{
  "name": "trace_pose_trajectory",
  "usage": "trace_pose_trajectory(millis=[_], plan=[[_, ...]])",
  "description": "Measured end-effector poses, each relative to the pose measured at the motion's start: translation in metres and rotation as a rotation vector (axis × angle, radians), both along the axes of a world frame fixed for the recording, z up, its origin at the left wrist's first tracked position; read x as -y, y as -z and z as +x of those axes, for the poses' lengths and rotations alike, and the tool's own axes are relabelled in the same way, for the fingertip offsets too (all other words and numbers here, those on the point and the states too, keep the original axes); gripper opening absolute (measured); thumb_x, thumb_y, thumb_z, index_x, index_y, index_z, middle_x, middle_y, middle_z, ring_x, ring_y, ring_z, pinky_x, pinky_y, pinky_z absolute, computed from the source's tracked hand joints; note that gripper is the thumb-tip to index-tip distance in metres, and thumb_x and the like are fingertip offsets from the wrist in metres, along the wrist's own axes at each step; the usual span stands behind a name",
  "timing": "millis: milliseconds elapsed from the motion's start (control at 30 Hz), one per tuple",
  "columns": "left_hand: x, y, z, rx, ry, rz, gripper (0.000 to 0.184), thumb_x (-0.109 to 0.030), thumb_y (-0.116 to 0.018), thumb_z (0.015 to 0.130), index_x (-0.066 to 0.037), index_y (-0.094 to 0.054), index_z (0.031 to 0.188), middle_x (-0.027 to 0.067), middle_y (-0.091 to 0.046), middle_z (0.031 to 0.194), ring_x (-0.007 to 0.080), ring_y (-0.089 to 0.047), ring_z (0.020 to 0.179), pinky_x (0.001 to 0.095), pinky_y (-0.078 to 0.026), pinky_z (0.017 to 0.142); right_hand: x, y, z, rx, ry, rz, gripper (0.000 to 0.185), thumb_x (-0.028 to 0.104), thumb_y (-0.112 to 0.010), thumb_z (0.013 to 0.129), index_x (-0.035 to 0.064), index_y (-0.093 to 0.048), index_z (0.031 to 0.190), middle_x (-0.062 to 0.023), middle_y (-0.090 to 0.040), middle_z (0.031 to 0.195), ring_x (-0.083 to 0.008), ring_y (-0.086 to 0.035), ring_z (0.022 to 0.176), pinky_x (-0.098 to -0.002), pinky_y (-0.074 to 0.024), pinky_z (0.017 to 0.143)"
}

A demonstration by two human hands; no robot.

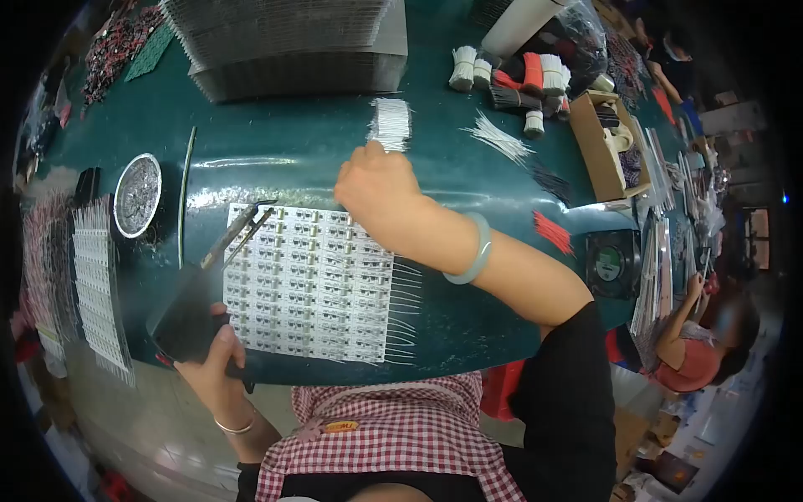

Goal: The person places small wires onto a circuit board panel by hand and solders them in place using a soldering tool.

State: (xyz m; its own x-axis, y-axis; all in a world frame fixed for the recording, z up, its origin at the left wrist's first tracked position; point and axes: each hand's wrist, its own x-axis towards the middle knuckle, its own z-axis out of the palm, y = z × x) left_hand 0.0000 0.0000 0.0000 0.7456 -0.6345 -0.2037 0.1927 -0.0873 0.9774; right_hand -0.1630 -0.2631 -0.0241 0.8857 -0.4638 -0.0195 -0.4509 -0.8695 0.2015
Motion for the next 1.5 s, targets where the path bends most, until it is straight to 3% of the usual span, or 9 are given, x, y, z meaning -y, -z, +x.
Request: trace_pose_trajectory(millis=[67,167,267,467,667,967,1167,1367,1500], plan=[[0.002,-0.002,-0.005,-0.034,-0.03,-0.024,0.056,0.012,-0.067,0.083,0.008,-0.053,0.136,0.0232,-0.067,0.113,0.014,-0.056,0.056,0.0243,-0.043,0.044,0.004,-0.005,-0.007,0.009,-0.039,-0.062,0.017,0.008,-0.081,0.061,0.0051,-0.075,0.077,-0.0128,-0.068,0.081,-0.0255,-0.067,0.086,-0.0351,-0.0576,0.061],[0.006,-0.002,0.001,-0.023,-0.048,0.006,0.054,0.013,-0.066,0.081,0.008,-0.054,0.134,0.0224,-0.067,0.112,0.014,-0.056,0.057,0.0238,-0.042,0.044,0.006,-0.004,0.0,0.05,-0.085,0.054,0.012,0.004,-0.08,0.061,0.0043,-0.074,0.072,-0.0146,-0.068,0.08,-0.0271,-0.068,0.085,-0.0345,-0.0581,0.061],[0.009,-0.002,-0.002,-0.024,-0.034,-0.01,0.055,0.013,-0.065,0.081,0.008,-0.054,0.134,0.0217,-0.067,0.111,0.0139,-0.055,0.056,0.0235,-0.041,0.043,0.007,-0.004,-0.003,0.125,-0.119,0.118,0.01,0.002,-0.078,0.062,0.0041,-0.075,0.071,-0.0171,-0.068,0.082,-0.0291,-0.069,0.084,-0.0348,-0.0586,0.063],[0.011,0.003,0.0,-0.024,-0.021,-0.012,0.058,0.012,-0.066,0.08,0.007,-0.054,0.136,0.0202,-0.067,0.111,0.0134,-0.056,0.058,0.0232,-0.041,0.043,0.006,-0.004,-0.015,0.026,-0.048,0.077,0.009,0.003,-0.078,0.064,0.0059,-0.075,0.071,-0.0141,-0.069,0.077,-0.0275,-0.071,0.082,-0.0352,-0.0582,0.066],[0.01,0.003,-0.001,-0.017,-0.022,0.003,0.058,0.011,-0.068,0.08,0.006,-0.054,0.137,0.0196,-0.067,0.112,0.0134,-0.057,0.059,0.0232,-0.042,0.043,0.01,-0.009,-0.025,0.036,-0.079,-0.028,0.009,0.006,-0.079,0.064,0.0086,-0.073,0.07,-0.0105,-0.069,0.074,-0.0228,-0.072,0.076,-0.0319,-0.0519,0.057],[0.007,0.002,-0.002,-0.024,0.008,0.019,0.058,0.01,-0.07,0.081,0.006,-0.054,0.137,0.021,-0.068,0.114,0.0138,-0.058,0.059,0.0238,-0.043,0.044,-0.004,-0.001,-0.019,0.002,-0.038,-0.01,0.016,0.004,-0.08,0.062,0.0049,-0.07,0.075,-0.0104,-0.068,0.075,-0.0215,-0.072,0.077,-0.0315,-0.0539,0.059],[0.009,-0.001,-0.004,-0.039,-0.011,0.051,0.06,0.01,-0.07,0.081,0.006,-0.052,0.137,0.0212,-0.068,0.114,0.0138,-0.058,0.06,0.0236,-0.043,0.045,-0.007,-0.018,-0.028,0.128,-0.056,0.14,0.022,0.001,-0.076,0.066,0.0022,-0.071,0.087,-0.0115,-0.068,0.083,-0.0247,-0.071,0.077,-0.032,-0.0565,0.064],[0.011,0.001,-0.009,-0.041,0.019,0.106,0.06,0.01,-0.07,0.08,0.007,-0.053,0.137,0.0207,-0.068,0.114,0.0132,-0.057,0.061,0.0233,-0.043,0.045,-0.032,0.022,-0.019,0.708,-0.047,0.238,0.021,-0.002,-0.068,0.072,0.0016,-0.07,0.093,-0.0065,-0.065,0.088,-0.0233,-0.064,0.081,-0.0333,-0.0541,0.066],[0.012,0.001,-0.013,-0.04,0.028,0.128,0.053,0.01,-0.072,0.082,0.007,-0.057,0.133,0.0179,-0.069,0.111,0.0121,-0.058,0.061,0.0232,-0.044,0.047,-0.046,0.04,-0.015,0.81,-0.01,0.264,0.025,-0.004,-0.067,0.073,0.0006,-0.07,0.097,-0.0061,-0.065,0.089,-0.0229,-0.062,0.082,-0.0338,-0.0536,0.065]])
